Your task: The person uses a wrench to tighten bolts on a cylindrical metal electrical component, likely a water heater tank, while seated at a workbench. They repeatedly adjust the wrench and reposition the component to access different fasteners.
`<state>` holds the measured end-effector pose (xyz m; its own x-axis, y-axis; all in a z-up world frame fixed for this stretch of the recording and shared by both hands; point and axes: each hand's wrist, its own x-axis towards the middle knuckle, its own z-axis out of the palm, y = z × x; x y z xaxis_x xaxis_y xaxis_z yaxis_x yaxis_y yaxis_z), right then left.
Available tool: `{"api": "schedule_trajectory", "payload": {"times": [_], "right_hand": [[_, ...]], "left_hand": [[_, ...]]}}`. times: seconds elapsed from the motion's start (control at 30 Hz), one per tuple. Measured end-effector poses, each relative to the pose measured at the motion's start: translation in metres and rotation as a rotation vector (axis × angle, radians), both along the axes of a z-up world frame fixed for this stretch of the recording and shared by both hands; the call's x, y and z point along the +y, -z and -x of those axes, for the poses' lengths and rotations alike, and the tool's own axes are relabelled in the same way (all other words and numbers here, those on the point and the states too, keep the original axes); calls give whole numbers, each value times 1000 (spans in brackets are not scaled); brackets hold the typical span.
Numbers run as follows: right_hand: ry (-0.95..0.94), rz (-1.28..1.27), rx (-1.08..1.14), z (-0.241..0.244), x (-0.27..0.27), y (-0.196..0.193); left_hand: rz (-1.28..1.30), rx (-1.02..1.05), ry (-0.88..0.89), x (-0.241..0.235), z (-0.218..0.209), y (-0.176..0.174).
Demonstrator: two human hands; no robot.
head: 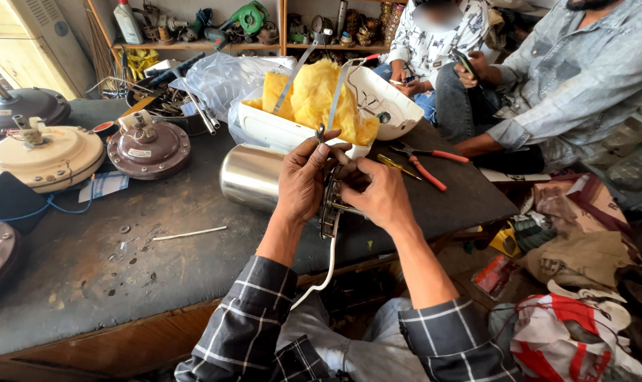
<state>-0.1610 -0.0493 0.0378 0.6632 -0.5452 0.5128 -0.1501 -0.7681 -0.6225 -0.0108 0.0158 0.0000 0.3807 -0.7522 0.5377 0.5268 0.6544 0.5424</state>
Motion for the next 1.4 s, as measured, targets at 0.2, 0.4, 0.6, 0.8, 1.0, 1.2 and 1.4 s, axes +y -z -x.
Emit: {"api": "schedule_trajectory", "payload": {"times": [0.2,0.4,0.6,0.8,1.0,1.2,1.4], "right_hand": [[-158,-223,4,2,-15,0],[-352,-402,-10,1,-35,13],[-574,-861,9,-3,-64,18],[-644,-936,39,-9,-85,32],[-590,-799,-71,9,-112,49],[-112,-355,-37,29,-129,73],[246,193,344,29,-113,107]], "left_hand": [[-24,-35,-49,1,-1,3],[-24,-5,-9,0,-1,2],[-42,2,1,0,-2,3],[24,-2,60,4,-2,5],[-15,-18,37,0,-4,2],[2,-27,4,-4,-4,8],[142,27,-49,-9,0,14]]}}
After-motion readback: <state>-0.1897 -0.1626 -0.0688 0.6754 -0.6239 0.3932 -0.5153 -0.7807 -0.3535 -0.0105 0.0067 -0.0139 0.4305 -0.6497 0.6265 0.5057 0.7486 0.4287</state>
